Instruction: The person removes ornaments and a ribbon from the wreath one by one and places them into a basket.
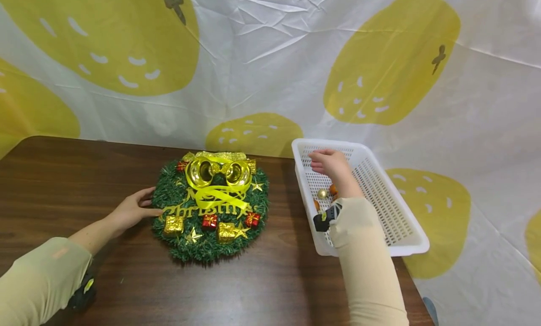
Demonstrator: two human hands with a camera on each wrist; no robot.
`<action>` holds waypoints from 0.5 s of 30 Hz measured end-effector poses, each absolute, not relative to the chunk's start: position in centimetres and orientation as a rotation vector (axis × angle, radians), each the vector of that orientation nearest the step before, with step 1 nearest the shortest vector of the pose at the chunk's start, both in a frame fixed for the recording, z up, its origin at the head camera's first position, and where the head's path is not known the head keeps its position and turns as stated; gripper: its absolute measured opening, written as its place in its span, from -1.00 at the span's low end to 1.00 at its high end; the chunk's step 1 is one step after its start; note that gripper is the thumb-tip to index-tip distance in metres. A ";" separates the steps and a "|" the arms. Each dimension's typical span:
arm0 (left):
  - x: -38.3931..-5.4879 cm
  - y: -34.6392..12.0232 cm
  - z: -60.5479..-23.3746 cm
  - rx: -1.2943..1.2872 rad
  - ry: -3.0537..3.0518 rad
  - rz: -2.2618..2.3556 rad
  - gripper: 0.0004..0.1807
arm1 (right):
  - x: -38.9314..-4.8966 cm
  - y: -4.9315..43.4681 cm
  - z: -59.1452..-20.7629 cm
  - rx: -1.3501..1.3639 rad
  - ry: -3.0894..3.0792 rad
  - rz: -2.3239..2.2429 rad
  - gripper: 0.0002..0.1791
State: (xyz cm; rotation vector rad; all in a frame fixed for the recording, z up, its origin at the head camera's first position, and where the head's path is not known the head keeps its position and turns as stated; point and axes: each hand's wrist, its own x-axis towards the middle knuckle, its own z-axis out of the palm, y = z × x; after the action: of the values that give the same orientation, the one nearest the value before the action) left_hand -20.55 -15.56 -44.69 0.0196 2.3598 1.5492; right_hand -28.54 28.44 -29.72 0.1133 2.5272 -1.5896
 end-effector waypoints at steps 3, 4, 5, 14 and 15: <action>-20.5 -15.6 -44.6 0.019 2.358 1.547 -0.03 | -28.7 27.6 -29.7 0.093 2.513 -1.590 -0.45; -20.6 -15.6 -44.6 0.017 2.357 1.550 -0.04 | -28.7 27.3 -29.7 0.087 2.507 -1.586 -0.43; -20.6 -15.5 -44.7 0.016 2.357 1.550 -0.04 | -28.8 27.0 -29.8 0.082 2.508 -1.572 -0.42; -20.7 -15.6 -44.8 0.008 2.358 1.544 -0.04 | -29.2 25.0 -30.7 0.003 2.446 -1.651 -0.45; -20.7 -15.6 -44.8 0.009 2.359 1.543 -0.04 | -29.2 24.8 -30.8 0.003 2.436 -1.661 -0.46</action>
State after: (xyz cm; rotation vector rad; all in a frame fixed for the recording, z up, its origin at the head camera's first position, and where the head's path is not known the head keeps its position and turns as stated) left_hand -20.68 -15.57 -44.82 0.0089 2.3587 1.5427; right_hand -29.23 24.80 -30.80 0.0030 2.4357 -1.6613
